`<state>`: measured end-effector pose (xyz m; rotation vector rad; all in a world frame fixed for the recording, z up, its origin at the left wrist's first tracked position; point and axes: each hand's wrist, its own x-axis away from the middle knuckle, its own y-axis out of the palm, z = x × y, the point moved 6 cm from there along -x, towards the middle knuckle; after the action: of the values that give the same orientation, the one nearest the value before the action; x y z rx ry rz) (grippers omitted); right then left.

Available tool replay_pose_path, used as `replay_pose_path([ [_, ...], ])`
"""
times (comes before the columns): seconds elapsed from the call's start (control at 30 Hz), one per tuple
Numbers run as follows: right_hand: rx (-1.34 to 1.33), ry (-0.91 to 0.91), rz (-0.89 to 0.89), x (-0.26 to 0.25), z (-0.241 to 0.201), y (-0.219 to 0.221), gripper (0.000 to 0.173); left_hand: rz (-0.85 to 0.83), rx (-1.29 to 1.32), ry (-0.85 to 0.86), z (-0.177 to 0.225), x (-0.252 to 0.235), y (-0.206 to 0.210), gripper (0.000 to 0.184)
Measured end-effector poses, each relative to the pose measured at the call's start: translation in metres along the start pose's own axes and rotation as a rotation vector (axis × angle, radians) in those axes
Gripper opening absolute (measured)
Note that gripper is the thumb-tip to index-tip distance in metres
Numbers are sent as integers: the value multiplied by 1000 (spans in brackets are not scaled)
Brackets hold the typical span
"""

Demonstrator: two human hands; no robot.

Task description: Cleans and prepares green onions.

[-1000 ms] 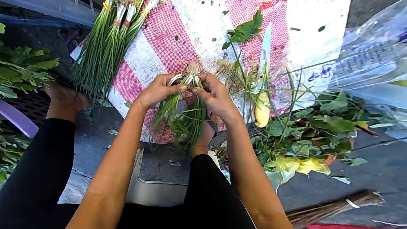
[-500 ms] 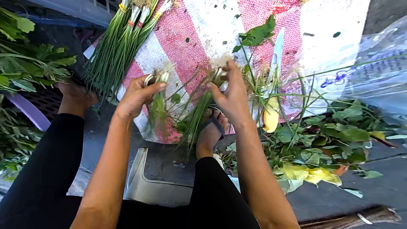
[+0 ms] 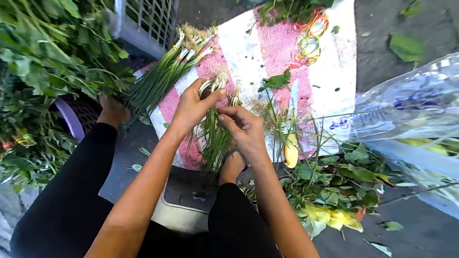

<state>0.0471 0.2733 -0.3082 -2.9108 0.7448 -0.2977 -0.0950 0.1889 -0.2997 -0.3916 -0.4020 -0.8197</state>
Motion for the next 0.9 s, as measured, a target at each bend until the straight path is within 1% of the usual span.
replay_pose_path([
  [0.07, 110, -69, 16, 1, -24, -5, 15, -40, 2, 14, 22, 12, -5, 31],
  [0.13, 208, -144, 7, 3, -52, -8, 16, -86, 17, 12, 47, 28, -12, 25],
  [0.17, 239, -179, 4, 5, -67, -10, 17, -124, 46, 14, 60, 39, -15, 20],
  [0.27, 281, -240, -1, 17, -114, -22, 17, -254, 132, 59, 92, 73, -25, 16],
  [0.37, 436, -313, -14, 39, -163, -35, 18, -293, 101, 154, 120, 106, -37, 12],
  [0.47, 568, -470, -13, 64, -210, -43, 21, -314, 6, 269, 147, 138, -46, 8],
  [0.53, 619, -547, 17, 79, -236, -46, 19, -341, -30, 347, 164, 160, -47, 9],
  [0.6, 627, -562, 29, 93, -256, -44, 17, -365, 22, 428, 177, 181, -46, 14],
  [0.67, 621, -590, 40, 107, -269, -37, 15, -342, 116, 483, 183, 196, -44, 13],
  [0.73, 674, -659, 80, 117, -282, -28, 17, -235, 174, 460, 186, 204, -45, 11],
  [0.8, 809, -748, 140, 127, -294, -18, 18, -160, 194, 437, 185, 211, -47, 11],
  [0.9, 969, -852, 207, 137, -310, -9, 19, -124, 157, 485, 191, 225, -50, 14],
])
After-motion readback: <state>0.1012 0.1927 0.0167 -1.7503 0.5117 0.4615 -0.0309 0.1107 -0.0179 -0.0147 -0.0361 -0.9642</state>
